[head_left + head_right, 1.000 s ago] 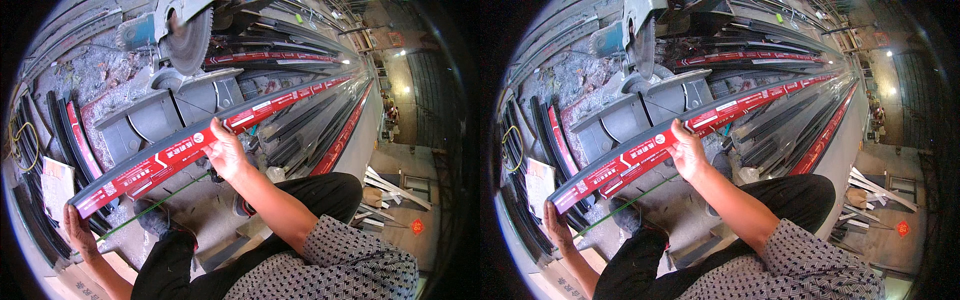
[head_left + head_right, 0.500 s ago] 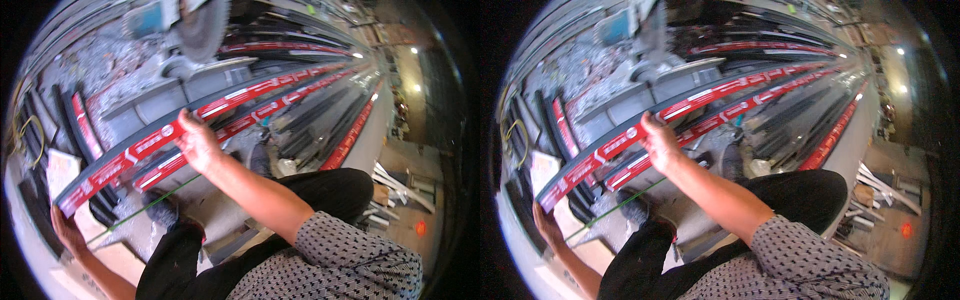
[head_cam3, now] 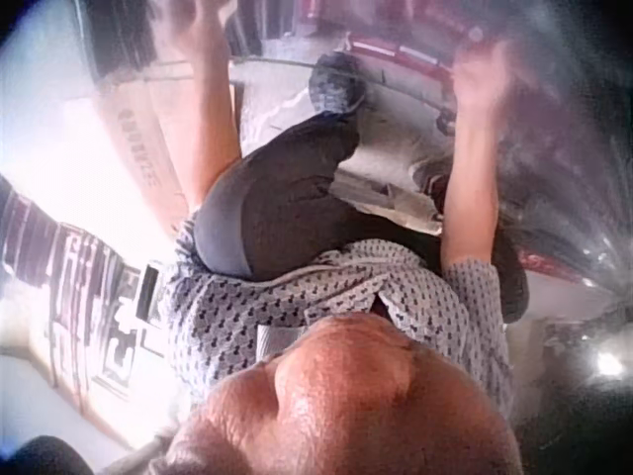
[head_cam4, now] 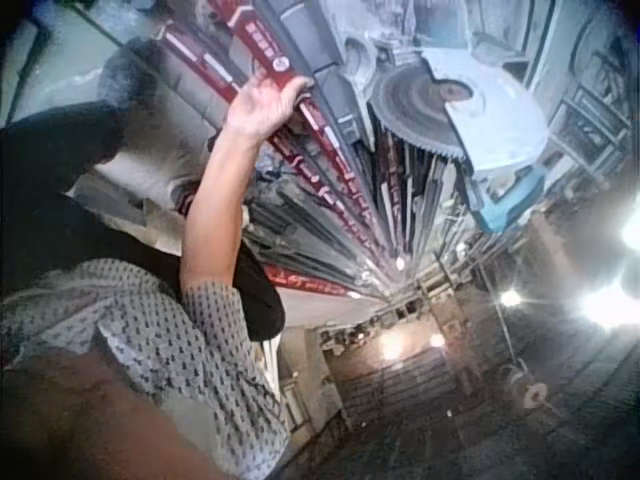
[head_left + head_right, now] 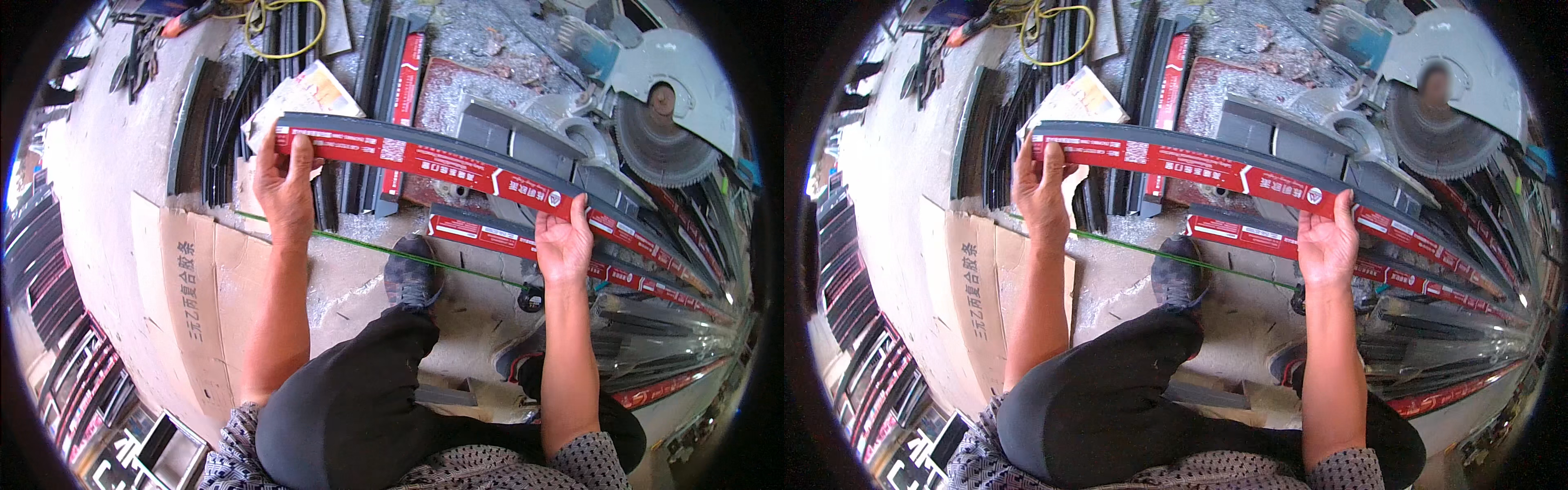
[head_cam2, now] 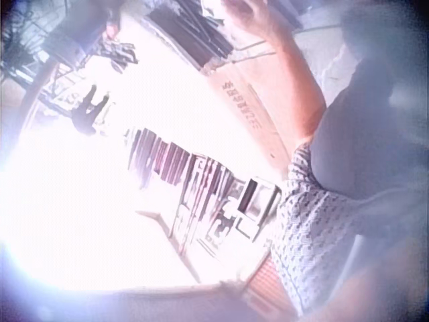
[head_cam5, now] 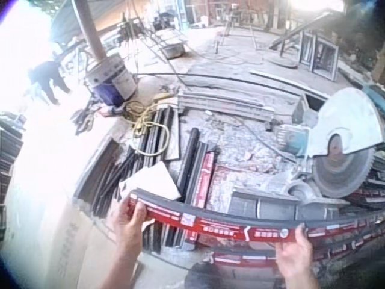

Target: The person measures a large window frame using a tape measure and marks it with a pen. They then move to a miter saw station, place a long metal profile on the saw, measure and mark it, and cut it using the saw. The person handles the cut pieces and prepares for further cuts.

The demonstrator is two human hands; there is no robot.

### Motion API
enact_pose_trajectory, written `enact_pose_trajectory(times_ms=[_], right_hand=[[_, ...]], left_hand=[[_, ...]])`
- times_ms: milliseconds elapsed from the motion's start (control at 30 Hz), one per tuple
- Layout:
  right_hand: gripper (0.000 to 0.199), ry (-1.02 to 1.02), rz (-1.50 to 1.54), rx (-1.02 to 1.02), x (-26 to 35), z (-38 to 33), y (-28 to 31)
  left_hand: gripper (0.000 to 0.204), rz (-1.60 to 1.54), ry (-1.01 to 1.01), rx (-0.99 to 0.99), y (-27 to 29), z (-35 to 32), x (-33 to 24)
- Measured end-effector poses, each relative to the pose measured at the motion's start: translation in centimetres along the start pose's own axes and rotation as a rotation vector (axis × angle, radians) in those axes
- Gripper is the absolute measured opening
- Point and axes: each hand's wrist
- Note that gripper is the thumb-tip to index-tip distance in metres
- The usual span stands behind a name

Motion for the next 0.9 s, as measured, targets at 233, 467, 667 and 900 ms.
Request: enact_pose_trajectory(times_ms=[233, 467, 667, 900], right_hand=[[0.029, -0.038, -0.015, -0.004, 0.6, 0.3, 0.9], [0.029, -0.046, -0.056, -0.034, 0.1, 0.6, 0.9], [0.024, -0.079, -0.004, -0.09, -2.0, 0.8, -0.2], [0.022, -0.081, -0.031, -0.061, -6.8, 0.9, -2.1]], left_hand=[[0.042, 0.007, 0.018, 0.017, 0.2, -0.4, 0.3], [0.046, -0.157, 0.137, -0.036, -0.3, -0.7, 0.1], [0.021, -0.404, 0.493, 0.034, -2.1, -1.7, 1.0], [0.017, -0.442, 0.647, 0.196, -5.6, -3.2, 1.8]])
Point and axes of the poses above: each hand's wrist, its own z-axis towards the middle knuckle, its own y-axis out of the back of the hand, x = y × z, and after that the axes turned 5 degrees about z, right-handed
